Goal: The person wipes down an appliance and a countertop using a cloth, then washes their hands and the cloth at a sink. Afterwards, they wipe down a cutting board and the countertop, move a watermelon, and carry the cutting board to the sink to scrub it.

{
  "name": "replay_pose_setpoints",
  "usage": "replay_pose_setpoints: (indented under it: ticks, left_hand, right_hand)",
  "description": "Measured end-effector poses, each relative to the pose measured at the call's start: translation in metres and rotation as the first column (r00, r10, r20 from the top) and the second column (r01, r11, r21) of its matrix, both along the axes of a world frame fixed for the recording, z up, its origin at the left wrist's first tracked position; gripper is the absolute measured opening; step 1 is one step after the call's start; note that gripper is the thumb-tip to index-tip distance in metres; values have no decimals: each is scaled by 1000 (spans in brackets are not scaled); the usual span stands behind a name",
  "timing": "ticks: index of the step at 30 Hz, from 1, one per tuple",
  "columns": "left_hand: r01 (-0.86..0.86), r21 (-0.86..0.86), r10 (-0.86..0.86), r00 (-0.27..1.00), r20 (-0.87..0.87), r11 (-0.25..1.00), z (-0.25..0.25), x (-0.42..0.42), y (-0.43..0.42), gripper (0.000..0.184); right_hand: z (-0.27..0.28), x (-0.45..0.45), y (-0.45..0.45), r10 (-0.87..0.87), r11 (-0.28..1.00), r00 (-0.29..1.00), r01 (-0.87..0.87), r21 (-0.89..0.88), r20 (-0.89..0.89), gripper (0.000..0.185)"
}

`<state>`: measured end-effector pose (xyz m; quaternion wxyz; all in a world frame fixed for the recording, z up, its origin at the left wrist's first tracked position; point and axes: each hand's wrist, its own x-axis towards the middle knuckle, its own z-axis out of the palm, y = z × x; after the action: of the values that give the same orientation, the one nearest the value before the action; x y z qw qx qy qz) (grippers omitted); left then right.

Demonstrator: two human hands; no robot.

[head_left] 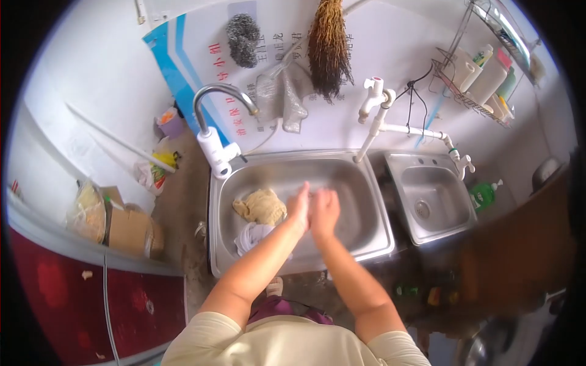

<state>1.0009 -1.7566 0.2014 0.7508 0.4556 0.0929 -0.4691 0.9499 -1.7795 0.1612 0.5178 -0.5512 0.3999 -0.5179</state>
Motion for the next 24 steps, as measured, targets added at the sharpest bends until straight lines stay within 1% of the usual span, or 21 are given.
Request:
replay_pose_setpoints:
  ticks: [1,2,3,4,5,6,7,10,11,14,15,18,19,20,22,23,24]
  left_hand:
    - [110,-130,-100,992,79,985,-34,21,-3,31]
    - [163,-61,-148,969,197,985,-52,28,-7,32]
    - [203,16,-198,931,308,979,-70,34,-11,33]
    - [167,162,-188,974,126,973,-34,22,-7,32]
    - [226,119,-237,968,84,967,-34,19,-4,29]
    - [282,62,-285,957,52,958,-33,18,-4,27]
    - [330,5,-330,944,18,944,-32,16,-3,25]
    - [545,-74,-535,837,114,835,-26,19,0,17]
    - [547,-125,-541,837,78,828,-28,22,-2,11]
    - [546,-228,-550,834,53,806,-23,26,-7,18]
    - [523,-179,-518,852,81,833,-21,27,-9,35]
    - [441,-53,-414,872,261,896,-23,25,-21,45]
    - [463,-55,-424,847,320,885,-28,29,-28,52]
    - [497,-47,-456,826,332,866,-32,29,-33,52]
    - [555,-29,-510,782,359,831,5,24,-35,51]
    - [541,-9,-499,782,373,841,0,24,-45,51]
    - [525,-53,-472,800,370,849,4,20,-51,51]
  right_hand:
    - [15,2,24,-10,977,996,-9,-215,-86,23]
    - [24,5,32,-44,922,982,-30,-386,-181,23]
    - [15,9,23,-101,923,977,21,-384,-190,22]
    - [8,10,9,-160,923,967,75,-378,-199,22]
    - [5,6,-4,-100,982,971,60,-179,-219,22]
    - [8,2,-23,-42,999,976,47,14,-214,23]
    - [9,-5,-33,15,978,981,26,209,-195,24]
    - [-12,-16,-49,-7,944,1000,16,329,-31,27]
    - [-16,-20,-54,-2,948,997,29,318,-83,28]
    - [11,-41,-58,-82,992,952,105,63,-295,31]
    - [17,-47,-61,-110,994,930,105,-34,-351,31]
    - [48,-60,-71,-105,986,875,30,-164,-472,28]
    - [65,-57,-76,-227,944,864,83,-318,-449,28]
    - [84,-53,-84,-365,818,870,130,-561,-330,27]
    - [137,-40,-93,-501,615,841,179,-768,-205,36]
    - [164,-34,-99,-488,580,854,162,-798,-181,36]
    - [187,-26,-104,-526,487,839,159,-859,-143,38]
